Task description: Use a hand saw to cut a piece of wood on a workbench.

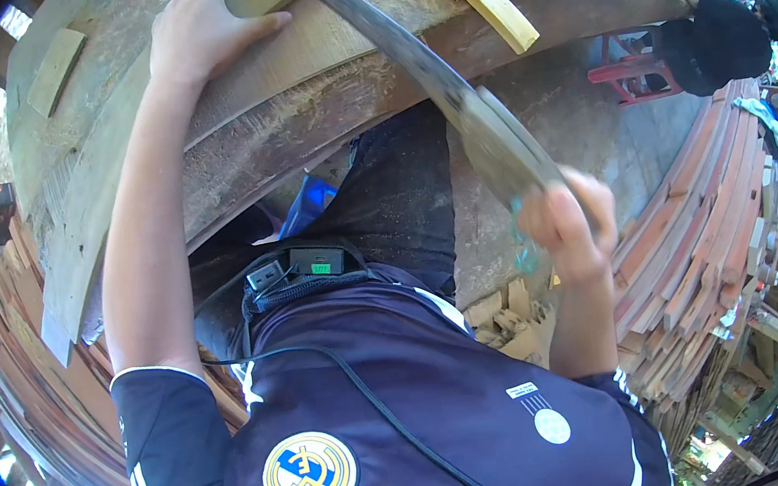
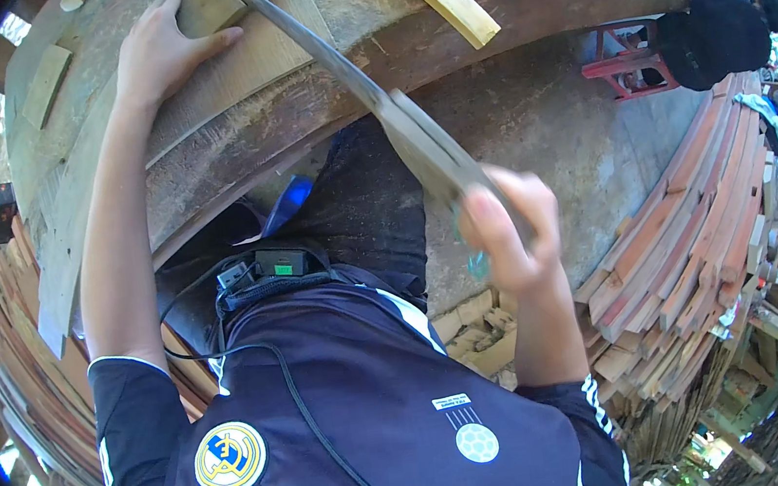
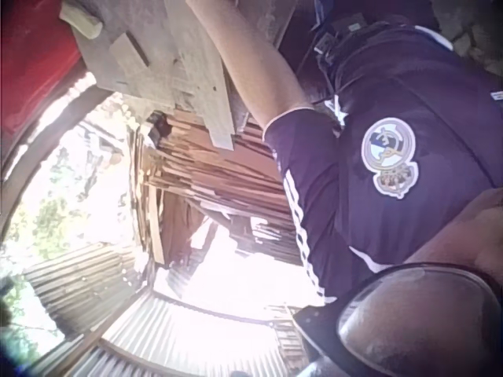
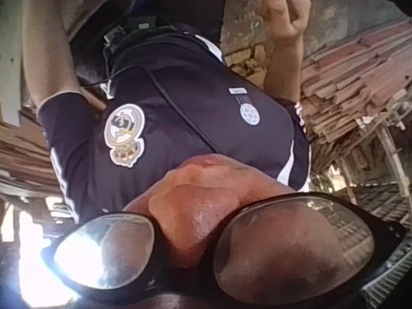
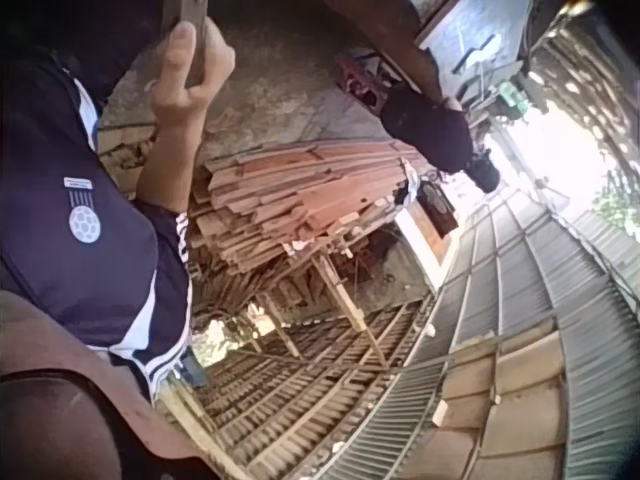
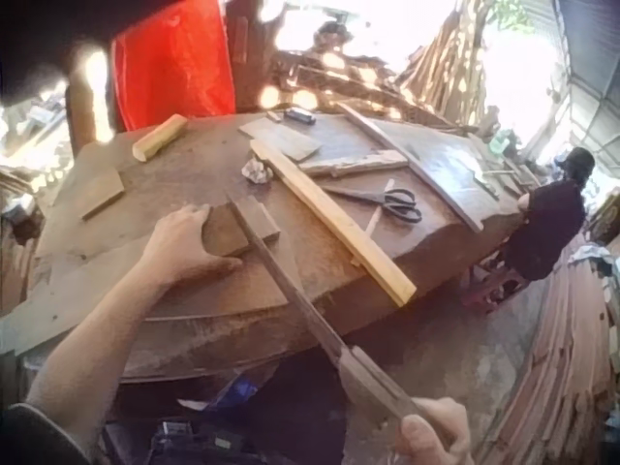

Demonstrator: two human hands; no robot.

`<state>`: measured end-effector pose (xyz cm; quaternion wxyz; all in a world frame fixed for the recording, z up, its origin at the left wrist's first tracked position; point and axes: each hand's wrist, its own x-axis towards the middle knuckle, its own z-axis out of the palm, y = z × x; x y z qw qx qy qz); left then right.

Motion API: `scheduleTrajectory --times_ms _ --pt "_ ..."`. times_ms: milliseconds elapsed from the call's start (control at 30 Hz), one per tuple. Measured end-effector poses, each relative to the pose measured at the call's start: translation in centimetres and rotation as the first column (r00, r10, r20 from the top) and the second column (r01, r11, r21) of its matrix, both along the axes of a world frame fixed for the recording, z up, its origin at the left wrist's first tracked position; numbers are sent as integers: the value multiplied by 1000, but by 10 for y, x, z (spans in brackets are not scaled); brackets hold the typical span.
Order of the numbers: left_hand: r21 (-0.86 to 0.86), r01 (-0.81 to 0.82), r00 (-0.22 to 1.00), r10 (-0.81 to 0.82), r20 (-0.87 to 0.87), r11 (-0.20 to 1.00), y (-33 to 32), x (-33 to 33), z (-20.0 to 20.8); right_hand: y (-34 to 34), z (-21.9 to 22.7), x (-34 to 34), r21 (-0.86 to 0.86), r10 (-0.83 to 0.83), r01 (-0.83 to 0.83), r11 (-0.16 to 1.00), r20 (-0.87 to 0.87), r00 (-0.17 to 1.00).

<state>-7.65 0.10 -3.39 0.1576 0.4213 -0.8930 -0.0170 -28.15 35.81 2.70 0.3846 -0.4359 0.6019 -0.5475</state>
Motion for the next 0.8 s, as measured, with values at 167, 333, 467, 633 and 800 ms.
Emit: scheduleTrajectory --times_ms 167,333,467,633,800 --pt "100 -14 1000 13 12 995 16 -15 6 -138 -56 8 -57 -24 21 998 -60 998" --pt "131 -139 989 130 72 982 4 -13 11 -120 -29 13 38 -89 99 994 -207 974" --pt "180 -193 977 173 124 965 -2 -10 20 -12 18 4 38 9 -5 999 -121 993" --pt "31 -129 991 130 -23 991 -10 -4 1 18 16 -7 32 -30 34 999 -131 991" --pt "114 -161 986 154 62 980 -5 -9 8 -24 4 -19 35 29 -28 999 -8 1000"
